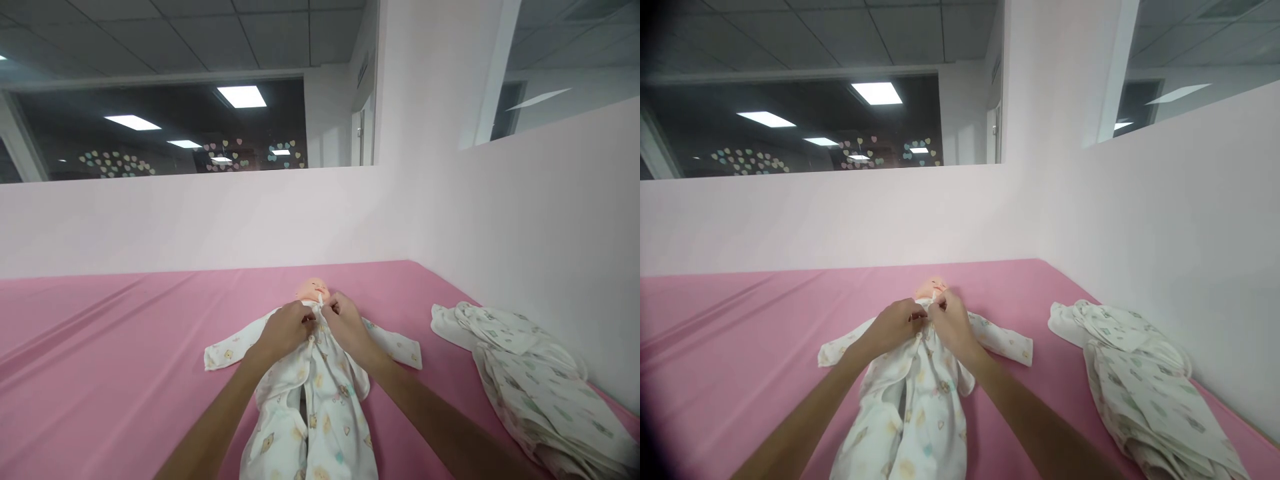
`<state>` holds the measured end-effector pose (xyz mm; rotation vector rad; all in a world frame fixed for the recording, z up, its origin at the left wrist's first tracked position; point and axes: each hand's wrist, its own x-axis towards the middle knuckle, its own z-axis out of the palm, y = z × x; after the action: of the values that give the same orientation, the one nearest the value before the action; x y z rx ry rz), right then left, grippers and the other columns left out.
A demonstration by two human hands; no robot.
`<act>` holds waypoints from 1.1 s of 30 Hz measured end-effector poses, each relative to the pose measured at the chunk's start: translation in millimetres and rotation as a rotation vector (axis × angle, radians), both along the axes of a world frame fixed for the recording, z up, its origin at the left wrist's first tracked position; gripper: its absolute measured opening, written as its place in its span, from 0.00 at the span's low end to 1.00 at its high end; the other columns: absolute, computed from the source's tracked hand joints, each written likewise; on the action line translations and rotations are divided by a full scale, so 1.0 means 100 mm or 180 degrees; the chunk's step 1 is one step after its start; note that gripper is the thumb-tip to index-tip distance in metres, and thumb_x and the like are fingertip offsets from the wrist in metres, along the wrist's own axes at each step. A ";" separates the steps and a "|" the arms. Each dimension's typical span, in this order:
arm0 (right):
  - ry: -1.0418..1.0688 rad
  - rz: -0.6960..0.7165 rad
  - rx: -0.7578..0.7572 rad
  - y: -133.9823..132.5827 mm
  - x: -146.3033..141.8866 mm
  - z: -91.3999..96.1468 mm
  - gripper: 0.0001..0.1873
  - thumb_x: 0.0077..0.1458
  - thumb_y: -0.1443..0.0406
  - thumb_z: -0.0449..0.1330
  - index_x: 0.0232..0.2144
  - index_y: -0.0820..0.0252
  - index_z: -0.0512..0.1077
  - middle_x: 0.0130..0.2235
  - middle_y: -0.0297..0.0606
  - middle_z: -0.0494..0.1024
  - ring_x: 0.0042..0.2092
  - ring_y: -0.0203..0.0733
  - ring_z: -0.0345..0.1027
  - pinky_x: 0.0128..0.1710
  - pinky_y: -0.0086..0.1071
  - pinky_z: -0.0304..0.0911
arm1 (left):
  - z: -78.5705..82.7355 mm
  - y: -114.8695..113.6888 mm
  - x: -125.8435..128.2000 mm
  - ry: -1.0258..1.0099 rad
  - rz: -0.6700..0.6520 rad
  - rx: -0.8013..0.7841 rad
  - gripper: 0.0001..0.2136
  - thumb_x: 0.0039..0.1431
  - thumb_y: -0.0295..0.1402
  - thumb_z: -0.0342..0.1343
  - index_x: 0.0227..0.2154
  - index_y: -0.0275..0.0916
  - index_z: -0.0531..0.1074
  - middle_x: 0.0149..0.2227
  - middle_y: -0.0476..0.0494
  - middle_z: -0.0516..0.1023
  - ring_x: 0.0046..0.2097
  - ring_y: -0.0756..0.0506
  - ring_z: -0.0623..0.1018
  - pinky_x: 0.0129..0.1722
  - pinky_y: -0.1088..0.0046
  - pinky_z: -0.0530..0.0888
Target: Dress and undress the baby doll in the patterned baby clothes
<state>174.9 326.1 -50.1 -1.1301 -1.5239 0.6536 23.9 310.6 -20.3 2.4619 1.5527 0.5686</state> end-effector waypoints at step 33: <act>-0.3183 0.0418 0.0441 0.39 -0.54 0.09 0.22 0.58 0.62 0.51 0.55 0.61 0.63 0.56 0.45 0.70 0.58 0.45 0.61 0.57 0.34 0.55 | -0.69 0.39 -0.64 0.0630 0.1942 0.0428 0.19 0.63 0.42 0.44 0.42 0.34 0.73 0.46 0.33 0.74 0.50 0.35 0.72 0.47 0.61 0.67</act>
<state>121.4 365.1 -40.6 -1.3313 -2.4469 0.0108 -40.1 349.9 -88.8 2.1555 2.4416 0.5336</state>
